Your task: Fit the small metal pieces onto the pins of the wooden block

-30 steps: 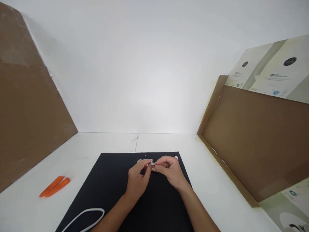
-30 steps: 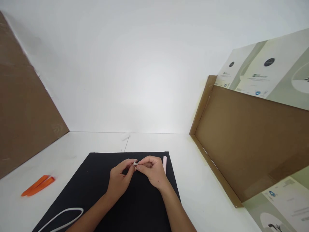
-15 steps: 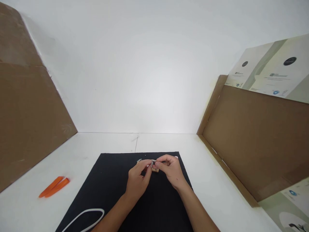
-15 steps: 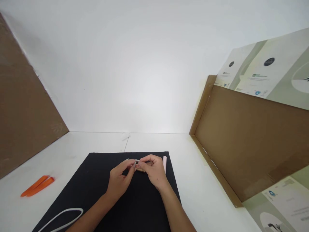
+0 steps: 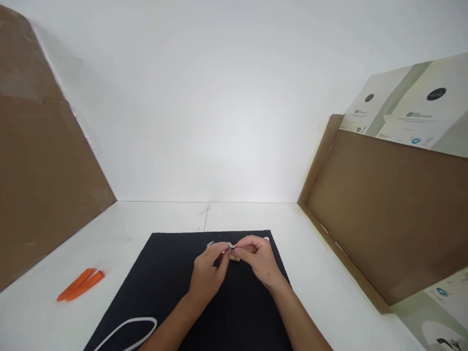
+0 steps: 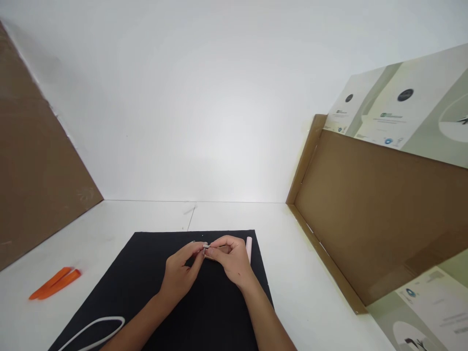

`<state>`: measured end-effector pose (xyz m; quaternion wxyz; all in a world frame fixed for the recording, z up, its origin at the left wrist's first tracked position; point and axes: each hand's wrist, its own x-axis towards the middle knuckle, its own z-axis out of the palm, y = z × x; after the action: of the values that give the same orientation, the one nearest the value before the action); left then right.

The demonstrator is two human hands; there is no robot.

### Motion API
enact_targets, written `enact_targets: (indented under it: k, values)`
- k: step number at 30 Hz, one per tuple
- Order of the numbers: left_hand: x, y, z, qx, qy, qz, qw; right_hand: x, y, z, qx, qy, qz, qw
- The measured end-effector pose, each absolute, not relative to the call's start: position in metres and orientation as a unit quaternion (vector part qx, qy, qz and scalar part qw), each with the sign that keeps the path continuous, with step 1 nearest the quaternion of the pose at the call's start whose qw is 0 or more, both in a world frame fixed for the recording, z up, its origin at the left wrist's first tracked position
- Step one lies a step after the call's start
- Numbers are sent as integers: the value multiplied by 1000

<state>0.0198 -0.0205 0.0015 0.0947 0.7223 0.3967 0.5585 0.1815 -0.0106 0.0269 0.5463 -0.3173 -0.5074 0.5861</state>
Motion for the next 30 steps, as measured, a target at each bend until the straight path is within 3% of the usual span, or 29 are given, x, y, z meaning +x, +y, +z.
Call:
enact_targets:
  k: [6,13,30]
  values:
    - [21,-20,0,732,395,544,111,178,-9,32,-377,-462,569,566]
    - [20,-18,0,700,420,555,160,179,-11,30,-337,-481,609,533]
    - [21,-21,3,725,407,536,148,176,-10,31,-363,-466,578,563]
